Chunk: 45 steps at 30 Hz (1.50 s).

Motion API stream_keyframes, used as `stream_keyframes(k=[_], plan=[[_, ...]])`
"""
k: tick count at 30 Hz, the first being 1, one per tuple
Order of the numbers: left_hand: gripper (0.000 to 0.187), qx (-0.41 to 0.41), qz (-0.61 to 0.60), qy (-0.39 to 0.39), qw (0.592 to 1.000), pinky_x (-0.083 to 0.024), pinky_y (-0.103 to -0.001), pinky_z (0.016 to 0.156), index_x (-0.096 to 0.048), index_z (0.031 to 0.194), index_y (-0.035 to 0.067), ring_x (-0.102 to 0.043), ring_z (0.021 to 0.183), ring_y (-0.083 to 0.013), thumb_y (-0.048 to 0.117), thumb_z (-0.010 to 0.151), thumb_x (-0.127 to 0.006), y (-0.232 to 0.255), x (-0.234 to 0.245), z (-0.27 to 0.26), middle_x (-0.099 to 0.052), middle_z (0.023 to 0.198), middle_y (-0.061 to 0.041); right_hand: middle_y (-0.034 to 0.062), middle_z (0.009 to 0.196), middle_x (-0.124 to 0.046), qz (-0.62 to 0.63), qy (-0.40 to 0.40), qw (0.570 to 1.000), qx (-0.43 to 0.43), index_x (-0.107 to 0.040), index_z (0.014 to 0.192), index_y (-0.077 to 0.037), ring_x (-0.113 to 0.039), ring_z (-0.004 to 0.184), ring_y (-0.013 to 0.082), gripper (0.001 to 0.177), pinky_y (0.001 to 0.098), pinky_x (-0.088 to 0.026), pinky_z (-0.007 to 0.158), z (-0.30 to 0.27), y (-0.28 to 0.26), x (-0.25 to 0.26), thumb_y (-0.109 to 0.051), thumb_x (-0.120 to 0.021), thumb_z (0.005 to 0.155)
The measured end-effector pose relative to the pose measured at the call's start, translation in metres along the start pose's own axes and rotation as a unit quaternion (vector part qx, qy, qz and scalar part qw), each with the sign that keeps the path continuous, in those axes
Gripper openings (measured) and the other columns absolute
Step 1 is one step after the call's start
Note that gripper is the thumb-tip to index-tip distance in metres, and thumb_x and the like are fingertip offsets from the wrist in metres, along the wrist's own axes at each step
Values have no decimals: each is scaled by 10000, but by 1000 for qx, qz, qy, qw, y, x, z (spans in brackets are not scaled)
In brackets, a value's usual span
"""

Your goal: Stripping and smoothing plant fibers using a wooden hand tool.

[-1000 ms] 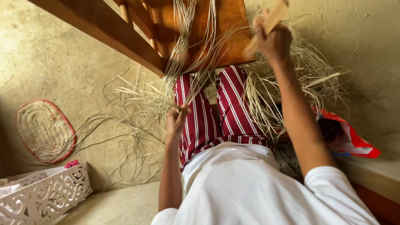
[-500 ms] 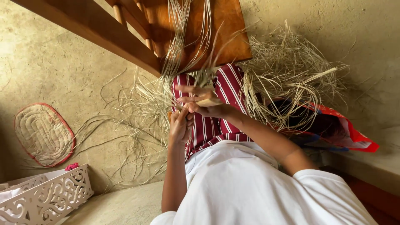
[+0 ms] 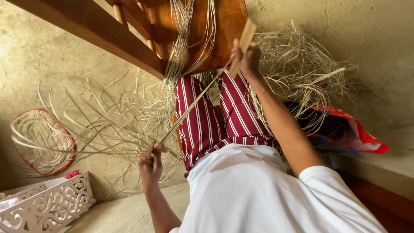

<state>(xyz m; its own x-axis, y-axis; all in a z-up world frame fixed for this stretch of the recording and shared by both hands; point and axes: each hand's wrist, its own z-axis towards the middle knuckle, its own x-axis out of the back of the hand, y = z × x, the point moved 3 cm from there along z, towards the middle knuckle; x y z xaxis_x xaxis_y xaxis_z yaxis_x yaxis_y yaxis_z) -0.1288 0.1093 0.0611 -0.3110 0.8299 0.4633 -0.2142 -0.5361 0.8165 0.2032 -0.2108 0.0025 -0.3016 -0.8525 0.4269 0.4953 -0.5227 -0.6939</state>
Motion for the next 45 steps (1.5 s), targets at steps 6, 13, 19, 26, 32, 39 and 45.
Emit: stream_keyframes(k=[6,13,19,26,32,39,45], plan=[[468,279,238,1,930,-437,-611,967,-682,1337,118,-542,1148,-476,410,1152,-366,-41,-32,41,-540,1253,-314,125,495,-584,-263,30,964,5,-591,762,39,-695,497,382,681,424,-560,444,-16,2,-9,-602,-732,944],[393,114,-92,-27,989,-440,-507,1007,-562,1342,54,-576,1139,-406,30,968,-445,-11,-189,108,-568,1223,-189,60,565,-644,-67,-155,971,166,-613,669,-142,-699,600,294,357,394,-509,724,-51,-85,-20,-313,-686,974],[211,45,234,-132,962,-570,-444,608,-611,887,50,-693,639,-292,-74,747,-709,2,-200,114,-623,793,-76,78,584,-658,-74,-184,972,129,-622,710,-159,-718,621,307,356,424,-501,800,-63,-82,-18,-386,-719,967],[229,-31,-14,-80,996,-450,-311,437,-630,700,117,-608,446,-249,-7,891,-637,41,-151,122,-631,561,-49,62,479,-635,15,-138,990,28,-661,539,-137,-702,498,267,539,354,-568,667,-28,-80,-22,-343,-632,1036],[228,-21,-186,-38,982,-404,-307,479,-649,696,97,-501,476,-220,24,902,-586,45,-87,70,-653,615,-89,122,499,-632,-137,-110,961,-212,-675,490,-223,-716,614,401,680,486,-577,610,-13,16,-21,-634,-496,1001],[39,-263,272,172,910,-632,-294,450,-539,1081,-96,-630,553,-245,-61,1092,-553,77,51,20,-596,772,-125,-54,506,-581,-129,-97,953,-257,-578,678,-94,-514,301,48,536,193,-339,211,-5,96,30,-334,-413,1128],[278,38,-206,435,876,-281,-283,535,-530,910,264,-350,582,-104,120,1096,-679,3,98,25,-538,826,60,-36,500,-565,-234,-115,918,-298,-569,657,-106,-410,301,54,547,210,-256,252,-17,112,54,-356,-491,1138]])
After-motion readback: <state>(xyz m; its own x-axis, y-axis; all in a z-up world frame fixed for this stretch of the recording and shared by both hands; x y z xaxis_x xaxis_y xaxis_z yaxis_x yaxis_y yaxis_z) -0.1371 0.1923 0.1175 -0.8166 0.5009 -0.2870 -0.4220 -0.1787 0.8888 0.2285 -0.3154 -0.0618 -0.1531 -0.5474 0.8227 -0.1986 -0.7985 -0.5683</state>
